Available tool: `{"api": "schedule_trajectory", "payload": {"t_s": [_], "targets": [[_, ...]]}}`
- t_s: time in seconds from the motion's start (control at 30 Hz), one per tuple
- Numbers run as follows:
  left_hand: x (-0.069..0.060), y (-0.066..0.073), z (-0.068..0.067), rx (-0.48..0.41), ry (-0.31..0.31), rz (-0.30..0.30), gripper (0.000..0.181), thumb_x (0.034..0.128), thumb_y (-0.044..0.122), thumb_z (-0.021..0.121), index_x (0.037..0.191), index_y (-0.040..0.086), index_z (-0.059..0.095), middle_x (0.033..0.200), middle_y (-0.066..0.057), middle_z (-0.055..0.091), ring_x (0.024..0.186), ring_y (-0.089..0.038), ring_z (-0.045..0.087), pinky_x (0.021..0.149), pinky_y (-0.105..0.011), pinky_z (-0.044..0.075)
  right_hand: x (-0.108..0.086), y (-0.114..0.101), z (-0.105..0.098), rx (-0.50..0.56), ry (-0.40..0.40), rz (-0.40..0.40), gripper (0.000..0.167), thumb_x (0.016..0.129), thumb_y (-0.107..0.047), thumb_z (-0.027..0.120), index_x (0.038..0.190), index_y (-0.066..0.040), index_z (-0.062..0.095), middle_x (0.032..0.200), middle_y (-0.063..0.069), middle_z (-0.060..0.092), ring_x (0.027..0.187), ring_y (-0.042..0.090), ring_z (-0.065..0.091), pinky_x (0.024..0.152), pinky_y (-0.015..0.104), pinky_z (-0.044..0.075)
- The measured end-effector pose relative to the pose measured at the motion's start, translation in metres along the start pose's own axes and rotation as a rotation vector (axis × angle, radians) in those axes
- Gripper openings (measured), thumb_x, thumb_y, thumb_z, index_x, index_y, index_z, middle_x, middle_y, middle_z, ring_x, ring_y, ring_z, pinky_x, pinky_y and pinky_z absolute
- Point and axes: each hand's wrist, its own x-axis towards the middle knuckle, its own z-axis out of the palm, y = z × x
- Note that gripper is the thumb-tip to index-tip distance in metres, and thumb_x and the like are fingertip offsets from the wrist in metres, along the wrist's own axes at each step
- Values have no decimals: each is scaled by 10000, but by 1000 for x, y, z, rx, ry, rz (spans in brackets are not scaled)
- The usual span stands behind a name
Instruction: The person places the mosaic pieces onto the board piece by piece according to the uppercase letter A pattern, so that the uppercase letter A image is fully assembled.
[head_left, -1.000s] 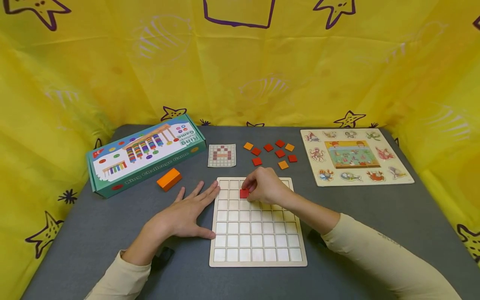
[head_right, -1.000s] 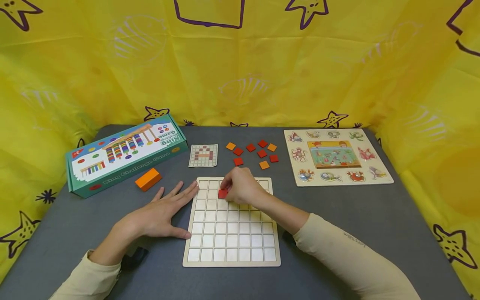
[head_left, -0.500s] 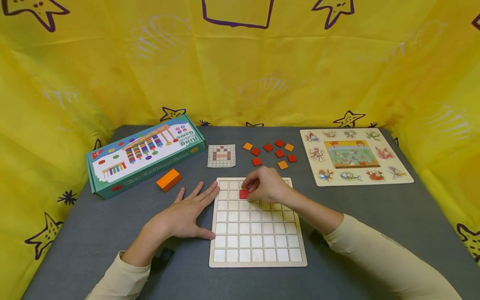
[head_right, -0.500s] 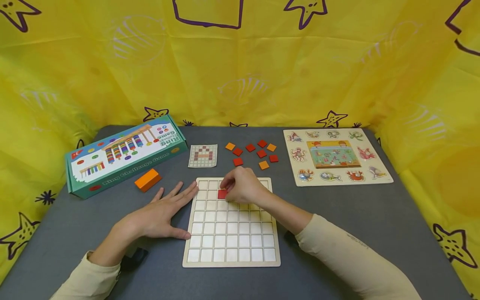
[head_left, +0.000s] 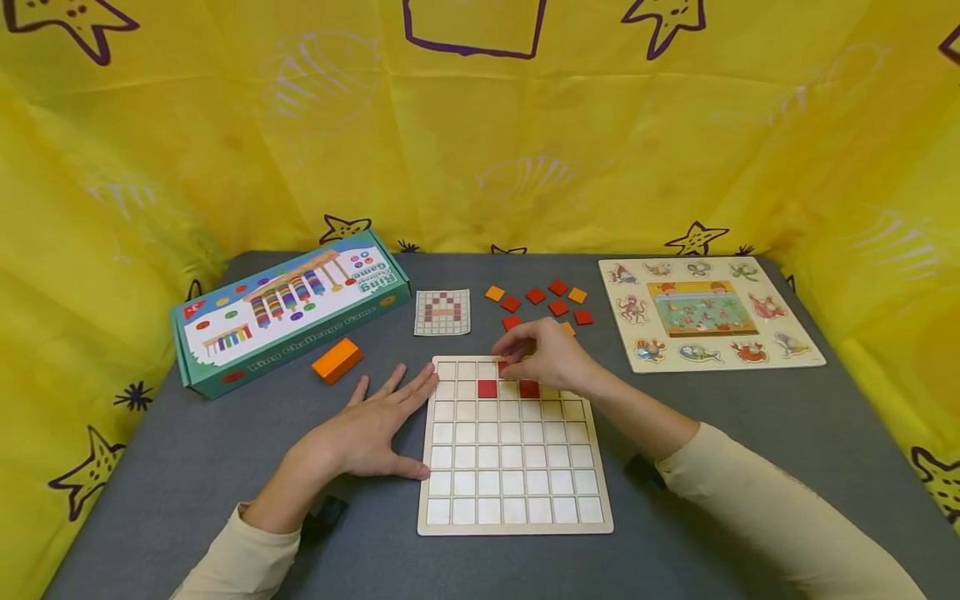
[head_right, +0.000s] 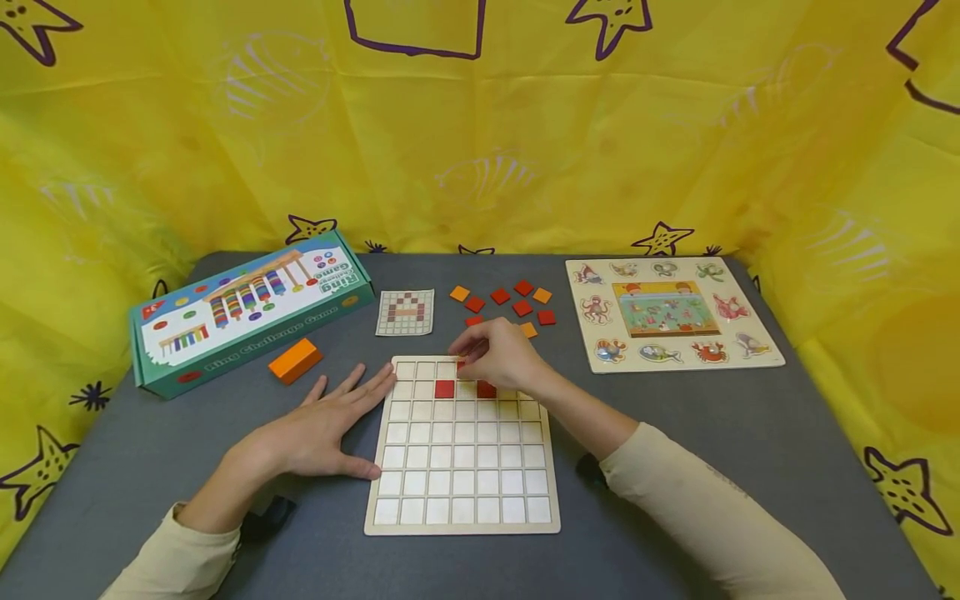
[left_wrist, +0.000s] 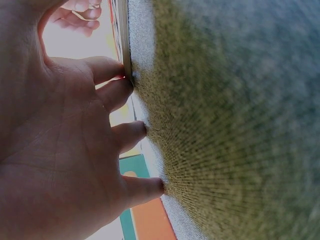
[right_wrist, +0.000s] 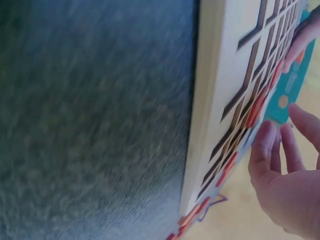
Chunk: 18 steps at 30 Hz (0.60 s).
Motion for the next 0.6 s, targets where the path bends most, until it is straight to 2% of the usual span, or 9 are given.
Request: {"api": "schedule_trajectory", "payload": {"t_s": [0.33,0.47,0.6], "targets": [[0,-1,1,0,-3,-2,1231,781,639,834,1694,222,120,1773,31,20,1625,-404,1,1172,-801,-35,16,15,-19,14,84,3,273,852,-48,836,1120,-30,783,1041,145,758,900,234,690,810,335,556],[0,-2,2,-2,1,-1,1230,781,642,831,1694,226,118,1773,36,16,1625,-402,1,1174,-798,-35,24,17,-24,-7,100,18,273,866,-38,813,1136,-45,777,1100,144,748,967,258,685,816,351,555],[0,-1,1,-14,4,8,1228,781,643,830,1693,215,127,1774,25,27,1622,-414,11,1171,-801,-35,30,18,-26,-34,96,20,291,872,-14,789,1160,-48,768,1152,144,735,1035,286,689,874,394,567]]}}
